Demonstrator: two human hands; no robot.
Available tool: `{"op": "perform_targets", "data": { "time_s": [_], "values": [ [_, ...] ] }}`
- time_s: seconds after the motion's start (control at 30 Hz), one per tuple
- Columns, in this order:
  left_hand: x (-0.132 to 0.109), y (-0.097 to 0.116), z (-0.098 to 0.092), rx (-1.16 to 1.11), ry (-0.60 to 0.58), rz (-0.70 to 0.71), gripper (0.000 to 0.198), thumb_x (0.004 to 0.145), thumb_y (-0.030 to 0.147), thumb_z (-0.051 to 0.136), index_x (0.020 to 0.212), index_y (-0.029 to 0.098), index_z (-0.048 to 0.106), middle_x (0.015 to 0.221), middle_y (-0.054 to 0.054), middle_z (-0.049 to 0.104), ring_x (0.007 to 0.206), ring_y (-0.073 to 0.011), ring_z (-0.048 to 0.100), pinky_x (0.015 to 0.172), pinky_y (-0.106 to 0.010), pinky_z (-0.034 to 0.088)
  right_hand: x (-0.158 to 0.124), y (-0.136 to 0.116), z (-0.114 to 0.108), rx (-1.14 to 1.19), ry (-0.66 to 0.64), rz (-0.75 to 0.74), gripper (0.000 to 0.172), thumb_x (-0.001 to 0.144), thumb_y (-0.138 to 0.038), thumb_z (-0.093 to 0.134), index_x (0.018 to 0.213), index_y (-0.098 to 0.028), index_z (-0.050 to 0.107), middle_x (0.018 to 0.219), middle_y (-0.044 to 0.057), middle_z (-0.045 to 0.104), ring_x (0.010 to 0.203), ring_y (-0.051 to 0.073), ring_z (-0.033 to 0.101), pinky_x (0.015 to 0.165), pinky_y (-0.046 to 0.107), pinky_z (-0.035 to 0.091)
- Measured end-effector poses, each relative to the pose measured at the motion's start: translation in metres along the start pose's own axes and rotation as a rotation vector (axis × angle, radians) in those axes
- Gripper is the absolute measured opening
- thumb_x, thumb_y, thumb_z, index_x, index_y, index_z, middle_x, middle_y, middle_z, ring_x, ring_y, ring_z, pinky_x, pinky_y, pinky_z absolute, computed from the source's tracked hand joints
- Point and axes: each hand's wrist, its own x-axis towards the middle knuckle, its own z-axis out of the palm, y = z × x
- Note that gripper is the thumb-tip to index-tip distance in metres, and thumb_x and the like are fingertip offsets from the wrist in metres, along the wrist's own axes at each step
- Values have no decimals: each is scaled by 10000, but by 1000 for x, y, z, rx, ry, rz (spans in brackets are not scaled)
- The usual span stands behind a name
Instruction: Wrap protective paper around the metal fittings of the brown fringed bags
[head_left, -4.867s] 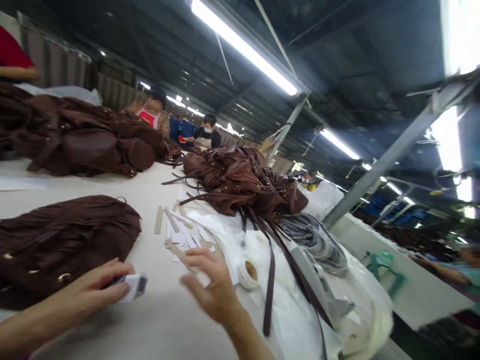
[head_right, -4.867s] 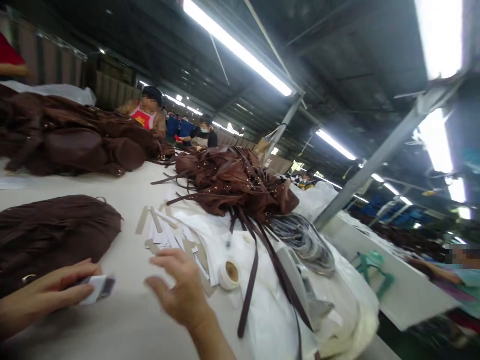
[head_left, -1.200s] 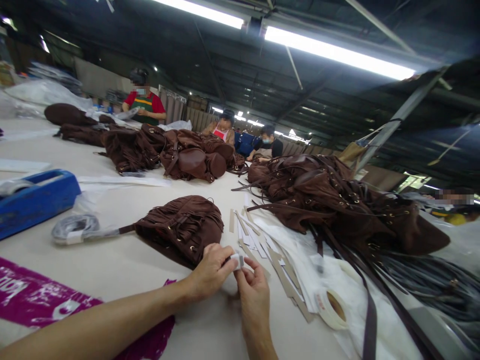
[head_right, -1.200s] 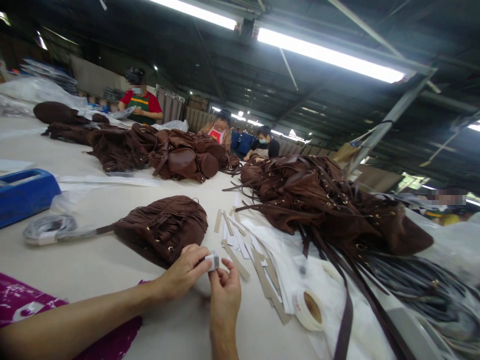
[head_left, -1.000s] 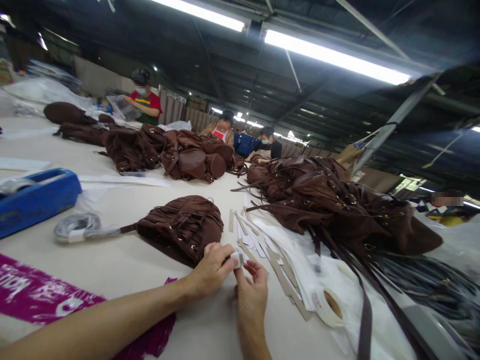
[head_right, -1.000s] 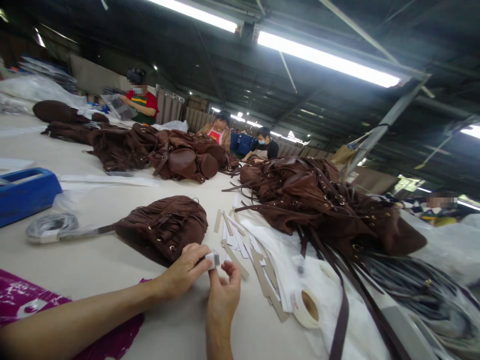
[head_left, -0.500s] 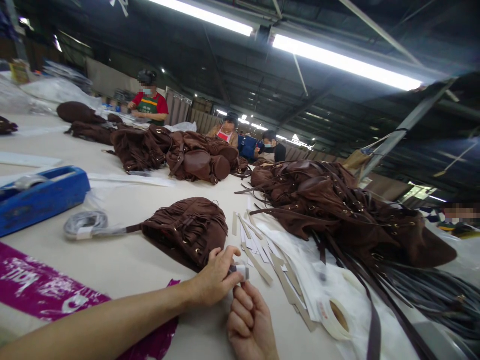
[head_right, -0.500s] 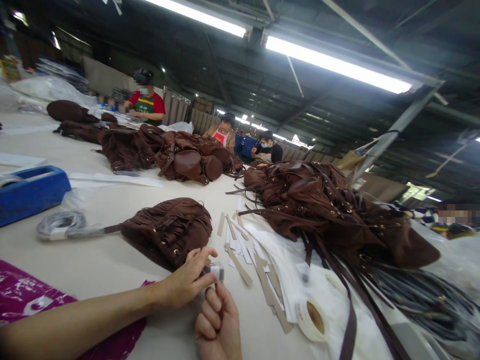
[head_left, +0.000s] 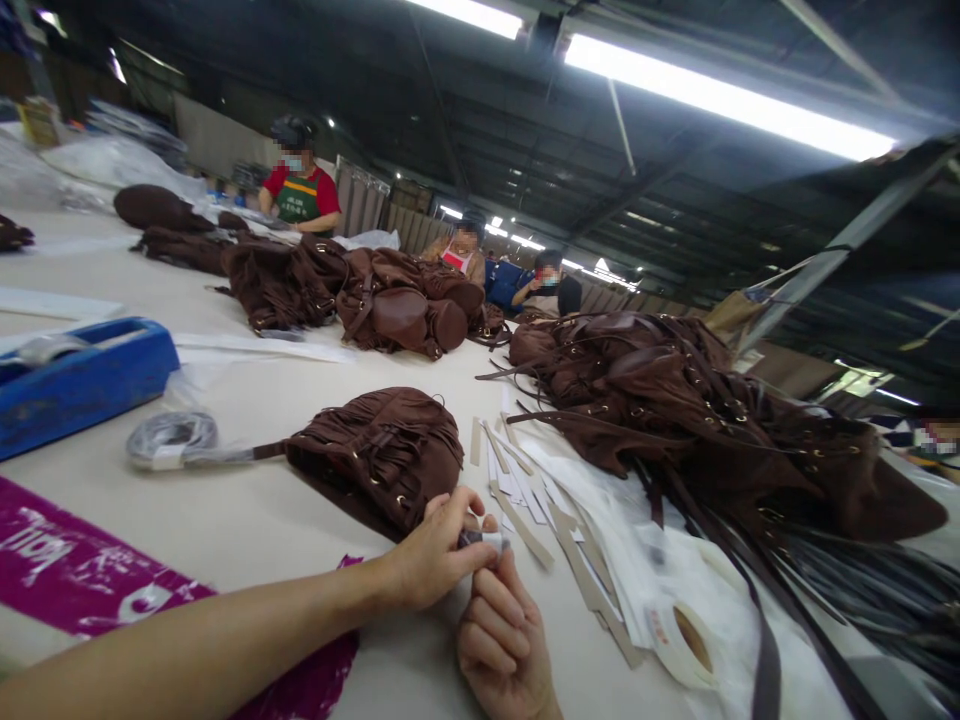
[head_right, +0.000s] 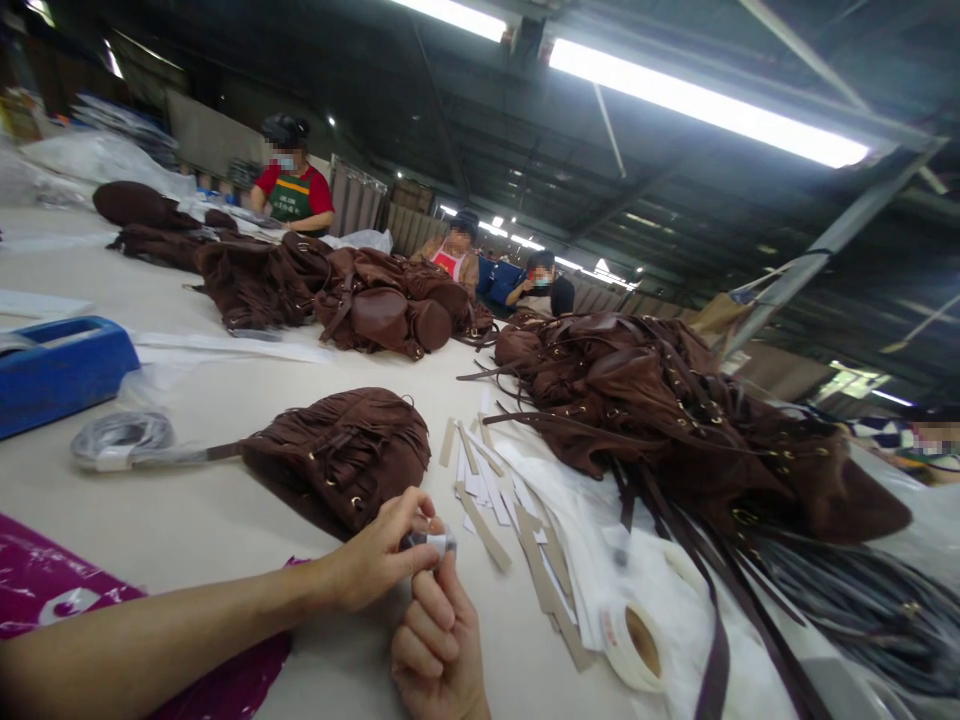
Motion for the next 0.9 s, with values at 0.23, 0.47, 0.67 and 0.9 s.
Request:
{"op": "perform_targets", "data": {
  "time_s": [0.23,0.47,0.67,0.9],
  "values": [
    [1,-5,7,22,208,209,95,769,215,627,751,181,541,791,-13,575,815,-172,500,819,-302,390,-1,5,3,-2,59,-103,260,925,-308,561,714,-159,526,496,-138,342,304,-21,194,289,66,134],
    [2,-13,7,58,200,383,50,818,153,596,827,188,630,907,-38,611,891,-169,541,863,-298,408,2,5,3,-151,73,-68,383,887,-398,599,607,-175,463,452,-147,236,307,-3,70,290,106,121],
    [5,-17,0,340,44,619,292,940,229,382,916,189,670,968,-92,604,902,-195,524,852,-325,424,4,4,2,-182,95,-157,401,906,-364,577,587,-172,429,481,-139,234,329,-1,48,294,99,69],
    [1,-25,-3,530,-164,625,297,895,235,454,1098,254,670,1038,-90,626,941,-213,560,888,-328,427,-13,-7,-7,-574,327,-65,339,724,-491,728,623,-224,547,412,-106,348,297,41,211,275,140,195]
  ]
}}
